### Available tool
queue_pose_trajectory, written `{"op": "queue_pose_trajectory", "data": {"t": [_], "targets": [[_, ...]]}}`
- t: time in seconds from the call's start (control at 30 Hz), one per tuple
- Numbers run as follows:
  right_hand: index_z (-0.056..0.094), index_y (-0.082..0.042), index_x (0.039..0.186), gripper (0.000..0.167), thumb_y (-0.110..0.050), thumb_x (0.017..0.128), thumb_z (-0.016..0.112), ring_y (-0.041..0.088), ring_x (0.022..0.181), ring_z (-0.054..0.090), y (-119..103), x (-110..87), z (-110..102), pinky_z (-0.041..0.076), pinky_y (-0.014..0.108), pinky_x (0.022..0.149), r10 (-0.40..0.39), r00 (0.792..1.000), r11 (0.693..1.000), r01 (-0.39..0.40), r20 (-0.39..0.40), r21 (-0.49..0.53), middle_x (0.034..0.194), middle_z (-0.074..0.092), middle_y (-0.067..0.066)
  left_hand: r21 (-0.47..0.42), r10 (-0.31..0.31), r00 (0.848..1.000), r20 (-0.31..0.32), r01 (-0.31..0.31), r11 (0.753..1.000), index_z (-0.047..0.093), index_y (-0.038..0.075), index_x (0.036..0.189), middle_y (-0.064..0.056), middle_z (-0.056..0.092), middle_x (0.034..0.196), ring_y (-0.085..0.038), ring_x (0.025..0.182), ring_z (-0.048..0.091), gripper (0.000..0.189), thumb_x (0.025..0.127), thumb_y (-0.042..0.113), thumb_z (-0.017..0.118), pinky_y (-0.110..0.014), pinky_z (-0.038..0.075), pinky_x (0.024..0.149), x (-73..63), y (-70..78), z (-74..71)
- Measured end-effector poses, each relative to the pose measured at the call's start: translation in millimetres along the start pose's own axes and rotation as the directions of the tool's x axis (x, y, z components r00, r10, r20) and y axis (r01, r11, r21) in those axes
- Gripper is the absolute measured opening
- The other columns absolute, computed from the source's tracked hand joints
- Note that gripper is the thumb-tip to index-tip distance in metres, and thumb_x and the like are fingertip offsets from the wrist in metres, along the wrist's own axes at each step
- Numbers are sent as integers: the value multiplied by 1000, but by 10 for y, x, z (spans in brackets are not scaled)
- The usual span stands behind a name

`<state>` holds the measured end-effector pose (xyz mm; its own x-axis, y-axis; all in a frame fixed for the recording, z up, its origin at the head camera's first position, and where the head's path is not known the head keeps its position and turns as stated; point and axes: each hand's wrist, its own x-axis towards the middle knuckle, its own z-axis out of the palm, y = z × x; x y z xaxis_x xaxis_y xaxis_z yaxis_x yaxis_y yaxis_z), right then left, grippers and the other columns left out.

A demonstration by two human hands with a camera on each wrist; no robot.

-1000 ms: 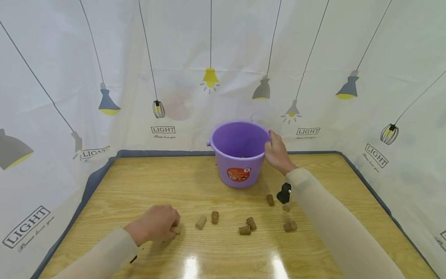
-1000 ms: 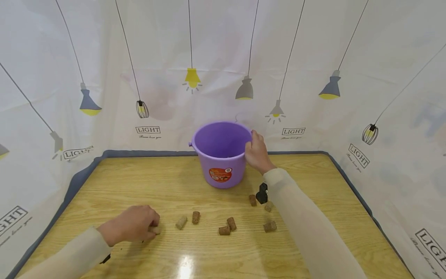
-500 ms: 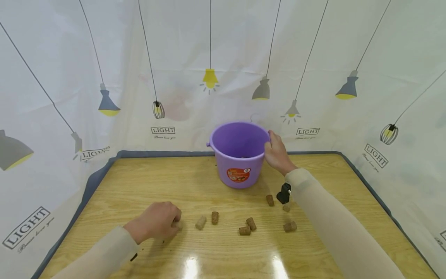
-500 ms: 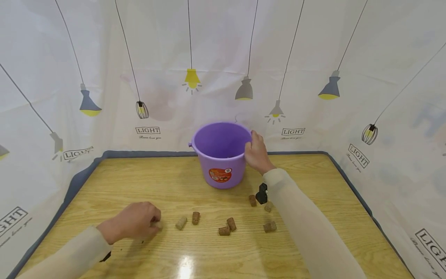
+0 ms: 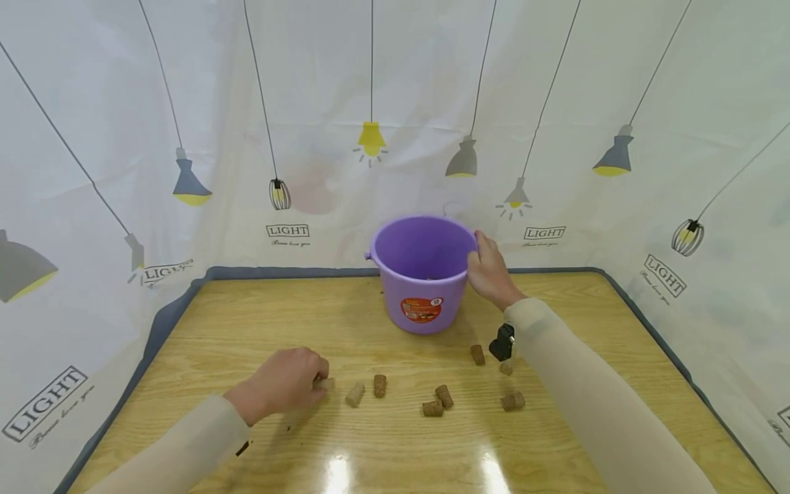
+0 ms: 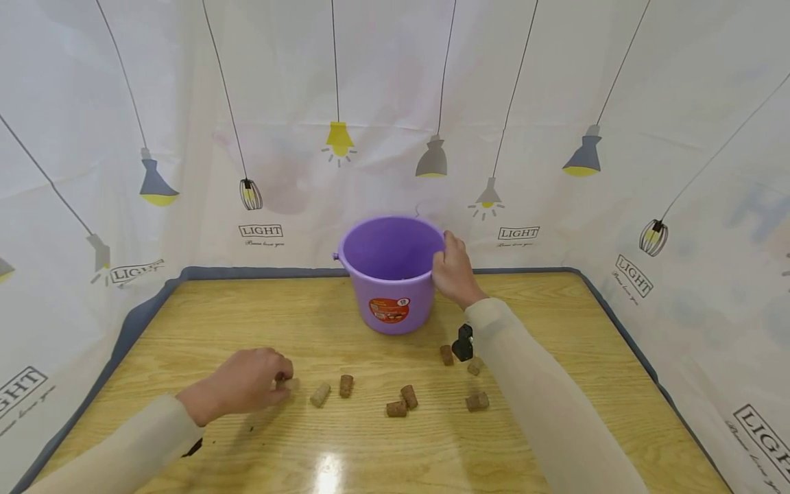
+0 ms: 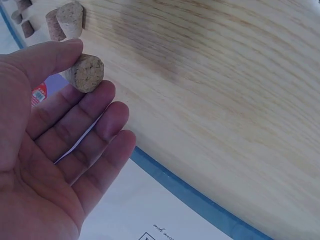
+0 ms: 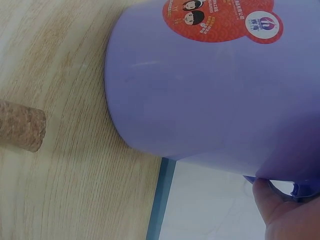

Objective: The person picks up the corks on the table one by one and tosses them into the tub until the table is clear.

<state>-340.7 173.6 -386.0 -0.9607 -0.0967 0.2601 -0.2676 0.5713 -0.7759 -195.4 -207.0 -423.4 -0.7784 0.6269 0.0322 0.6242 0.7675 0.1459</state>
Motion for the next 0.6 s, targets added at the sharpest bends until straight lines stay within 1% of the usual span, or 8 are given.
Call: {"op": "queue_pose_trajectory", "data": {"t": [0.13,0.23,0.43,0.6], "targets": [[11,7,161,62,-17,106,28,42,154,14,-4,-5,-4,10,53,127,3,1000,1000,-3,0,-2,166,16,29,10,10,1000,-28,-10,1000,61,22,70,13,56,67,-1,55,39,26,87,17,80,-21,38,49,40,21,-31],[12,8,161,62,-16,106,29,42,154,14,-3,-3,-2,10,53,127,-2,1000,1000,2,-2,-2,165,16,29,5,15,999,-34,-15,1000,65,21,73,11,62,71,-1,55,41,21,87,17,80,-21,39,49,63,35,-49],[11,7,161,62,-16,106,29,41,155,13,-9,-4,-1,10,52,127,-2,1000,1000,2,2,3,166,15,29,-10,14,999,-35,-14,1000,65,22,73,11,64,73,-1,52,39,22,89,17,79,-21,37,47,130,51,-73],[11,7,161,62,-17,106,28,42,154,14,-15,-7,3,10,53,127,2,1000,1000,-2,4,-2,166,16,29,10,9,998,-54,-8,1000,69,21,77,9,68,77,-1,52,41,17,89,20,80,-21,38,48,194,55,-99]]}}
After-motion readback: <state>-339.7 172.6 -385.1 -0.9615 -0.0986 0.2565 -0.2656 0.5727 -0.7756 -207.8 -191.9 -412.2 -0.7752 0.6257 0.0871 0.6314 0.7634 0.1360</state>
